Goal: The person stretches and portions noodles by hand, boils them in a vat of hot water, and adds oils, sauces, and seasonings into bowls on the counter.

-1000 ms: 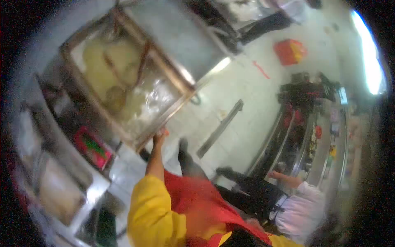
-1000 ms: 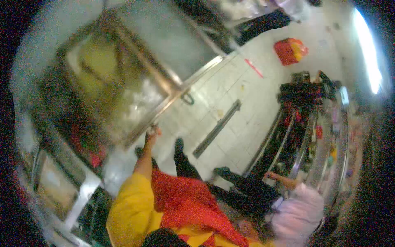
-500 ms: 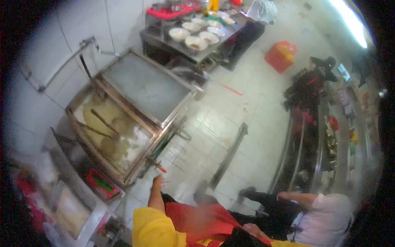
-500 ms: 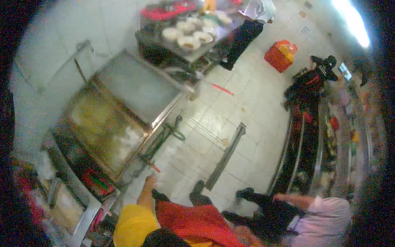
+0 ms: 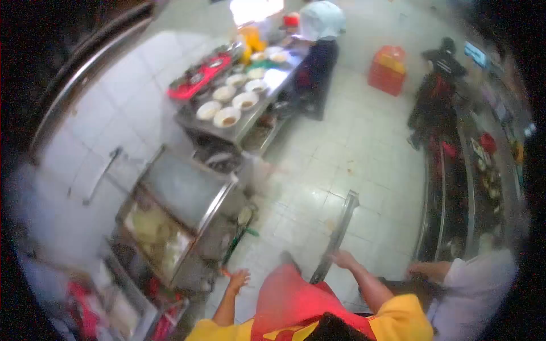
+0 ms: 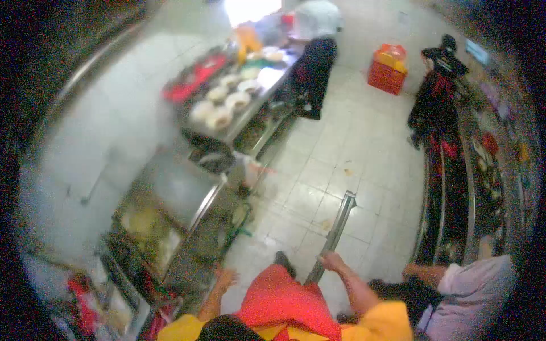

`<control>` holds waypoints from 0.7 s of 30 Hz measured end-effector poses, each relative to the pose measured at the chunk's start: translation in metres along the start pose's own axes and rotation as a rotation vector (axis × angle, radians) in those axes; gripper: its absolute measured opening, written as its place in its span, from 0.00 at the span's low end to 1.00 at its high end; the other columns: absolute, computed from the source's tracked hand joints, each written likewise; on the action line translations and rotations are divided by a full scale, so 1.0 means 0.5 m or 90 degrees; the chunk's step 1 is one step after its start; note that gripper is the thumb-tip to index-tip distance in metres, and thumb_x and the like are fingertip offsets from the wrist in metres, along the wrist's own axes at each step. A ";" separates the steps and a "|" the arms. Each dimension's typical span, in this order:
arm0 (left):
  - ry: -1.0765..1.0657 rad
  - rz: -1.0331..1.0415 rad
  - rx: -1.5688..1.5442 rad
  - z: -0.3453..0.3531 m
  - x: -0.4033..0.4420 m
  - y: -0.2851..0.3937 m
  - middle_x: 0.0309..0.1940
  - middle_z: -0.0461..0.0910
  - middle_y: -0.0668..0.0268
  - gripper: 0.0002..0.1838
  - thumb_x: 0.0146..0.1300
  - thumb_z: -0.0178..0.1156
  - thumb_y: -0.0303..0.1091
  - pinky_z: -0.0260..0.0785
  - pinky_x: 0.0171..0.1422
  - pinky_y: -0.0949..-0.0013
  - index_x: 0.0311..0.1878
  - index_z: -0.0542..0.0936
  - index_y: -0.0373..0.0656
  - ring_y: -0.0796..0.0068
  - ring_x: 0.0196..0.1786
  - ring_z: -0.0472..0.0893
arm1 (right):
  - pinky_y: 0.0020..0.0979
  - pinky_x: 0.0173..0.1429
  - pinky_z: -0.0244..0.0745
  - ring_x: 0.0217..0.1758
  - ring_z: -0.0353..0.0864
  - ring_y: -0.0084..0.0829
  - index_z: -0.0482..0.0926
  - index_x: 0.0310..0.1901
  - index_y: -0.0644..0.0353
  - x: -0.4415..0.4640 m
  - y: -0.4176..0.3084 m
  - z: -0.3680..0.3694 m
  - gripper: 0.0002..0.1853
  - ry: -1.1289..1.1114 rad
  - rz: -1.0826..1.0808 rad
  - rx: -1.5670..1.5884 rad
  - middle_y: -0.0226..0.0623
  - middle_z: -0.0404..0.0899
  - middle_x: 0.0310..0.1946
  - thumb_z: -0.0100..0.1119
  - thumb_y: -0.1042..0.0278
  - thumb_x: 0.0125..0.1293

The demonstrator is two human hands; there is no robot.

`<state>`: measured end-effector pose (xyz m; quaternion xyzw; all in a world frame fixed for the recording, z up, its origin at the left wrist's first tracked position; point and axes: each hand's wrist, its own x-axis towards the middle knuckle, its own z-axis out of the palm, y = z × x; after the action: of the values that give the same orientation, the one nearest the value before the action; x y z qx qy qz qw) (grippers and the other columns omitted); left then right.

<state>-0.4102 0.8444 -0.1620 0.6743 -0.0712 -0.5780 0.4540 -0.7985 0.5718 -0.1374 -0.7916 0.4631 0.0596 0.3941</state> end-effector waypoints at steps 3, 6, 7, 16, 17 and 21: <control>-0.015 0.115 0.015 0.118 0.037 0.197 0.40 0.76 0.61 0.18 0.62 0.51 0.42 0.70 0.41 0.69 0.50 0.70 0.41 0.69 0.39 0.77 | 0.44 0.45 0.70 0.41 0.75 0.49 0.75 0.43 0.58 0.186 -0.041 -0.097 0.22 0.054 -0.172 -0.011 0.47 0.77 0.36 0.50 0.48 0.57; -0.036 0.136 -0.030 0.188 0.141 0.396 0.37 0.76 0.61 0.17 0.63 0.50 0.41 0.69 0.38 0.71 0.49 0.70 0.40 0.71 0.36 0.77 | 0.44 0.44 0.70 0.40 0.75 0.48 0.75 0.41 0.58 0.297 -0.086 -0.212 0.22 0.033 -0.120 -0.009 0.46 0.78 0.36 0.54 0.48 0.53; -0.011 0.129 -0.103 0.203 0.172 0.469 0.34 0.76 0.62 0.16 0.63 0.50 0.40 0.68 0.36 0.73 0.48 0.71 0.40 0.73 0.34 0.77 | 0.44 0.44 0.70 0.40 0.75 0.48 0.75 0.41 0.58 0.349 -0.063 -0.232 0.22 0.053 -0.110 -0.002 0.46 0.78 0.36 0.54 0.48 0.53; -0.029 0.413 0.067 0.466 0.380 1.071 0.27 0.75 0.70 0.12 0.63 0.49 0.38 0.65 0.35 0.75 0.43 0.74 0.41 0.79 0.30 0.73 | 0.44 0.43 0.71 0.42 0.76 0.46 0.77 0.40 0.52 0.476 0.284 -0.416 0.19 -0.059 0.095 -0.118 0.43 0.78 0.38 0.45 0.48 0.58; -0.043 0.412 0.146 0.492 0.395 1.114 0.28 0.75 0.69 0.13 0.63 0.49 0.39 0.65 0.36 0.75 0.44 0.74 0.40 0.79 0.32 0.74 | 0.44 0.41 0.71 0.39 0.76 0.47 0.77 0.36 0.55 0.502 0.439 -0.336 0.17 -0.003 0.141 -0.153 0.42 0.77 0.35 0.46 0.51 0.57; -0.048 0.516 0.324 0.560 0.528 1.216 0.30 0.76 0.67 0.15 0.62 0.51 0.37 0.66 0.39 0.76 0.44 0.75 0.36 0.80 0.35 0.73 | 0.39 0.35 0.71 0.33 0.77 0.38 0.78 0.37 0.55 0.484 0.646 -0.362 0.14 -0.189 0.157 -0.219 0.38 0.77 0.31 0.46 0.57 0.59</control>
<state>-0.3009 0.1809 0.0943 0.6606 -0.4842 -0.3425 0.4602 -0.9628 0.1985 -0.3088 -0.7671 0.4763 0.3009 0.3068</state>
